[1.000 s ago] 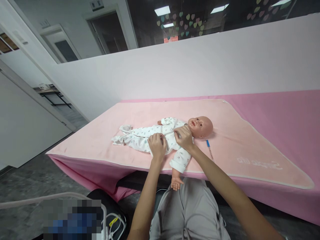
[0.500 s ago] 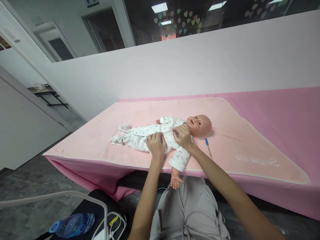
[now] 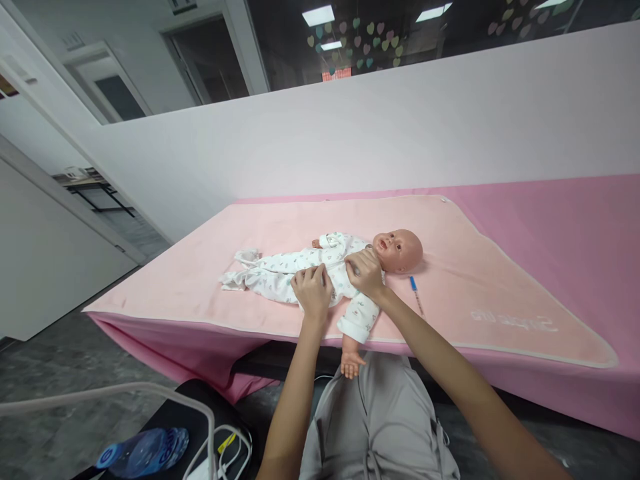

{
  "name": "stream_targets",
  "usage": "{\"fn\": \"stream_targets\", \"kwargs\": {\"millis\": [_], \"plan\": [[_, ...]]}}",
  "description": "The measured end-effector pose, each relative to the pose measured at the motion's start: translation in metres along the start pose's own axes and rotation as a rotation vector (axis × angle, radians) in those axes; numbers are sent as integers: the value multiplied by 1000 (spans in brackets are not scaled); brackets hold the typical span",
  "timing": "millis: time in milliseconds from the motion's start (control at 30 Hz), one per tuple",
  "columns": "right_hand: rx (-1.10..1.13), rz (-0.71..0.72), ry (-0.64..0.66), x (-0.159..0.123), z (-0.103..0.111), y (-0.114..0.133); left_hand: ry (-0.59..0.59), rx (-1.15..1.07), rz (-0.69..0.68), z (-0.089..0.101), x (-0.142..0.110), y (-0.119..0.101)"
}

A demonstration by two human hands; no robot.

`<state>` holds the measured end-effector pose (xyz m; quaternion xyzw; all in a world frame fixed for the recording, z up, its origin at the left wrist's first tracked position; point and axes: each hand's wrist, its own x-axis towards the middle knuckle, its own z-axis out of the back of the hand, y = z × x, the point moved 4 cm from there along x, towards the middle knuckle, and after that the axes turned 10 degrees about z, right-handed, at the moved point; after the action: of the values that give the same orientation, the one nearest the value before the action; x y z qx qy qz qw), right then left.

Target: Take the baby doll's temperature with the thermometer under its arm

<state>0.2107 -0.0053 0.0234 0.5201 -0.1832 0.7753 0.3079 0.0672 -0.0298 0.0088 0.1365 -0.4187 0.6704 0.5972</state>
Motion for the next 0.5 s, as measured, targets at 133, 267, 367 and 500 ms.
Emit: {"fn": "stream_targets", "kwargs": {"millis": [133, 267, 367, 500], "plan": [[7, 26, -10, 1, 1, -1, -11, 11, 22, -2, -1, 2], [1, 46, -26, 3, 2, -1, -17, 5, 35, -2, 0, 2], [-7, 9, -5, 3, 1, -1, -19, -17, 29, -2, 1, 2], [-32, -34, 114, 1, 1, -1, -22, -45, 35, -1, 2, 2]]}}
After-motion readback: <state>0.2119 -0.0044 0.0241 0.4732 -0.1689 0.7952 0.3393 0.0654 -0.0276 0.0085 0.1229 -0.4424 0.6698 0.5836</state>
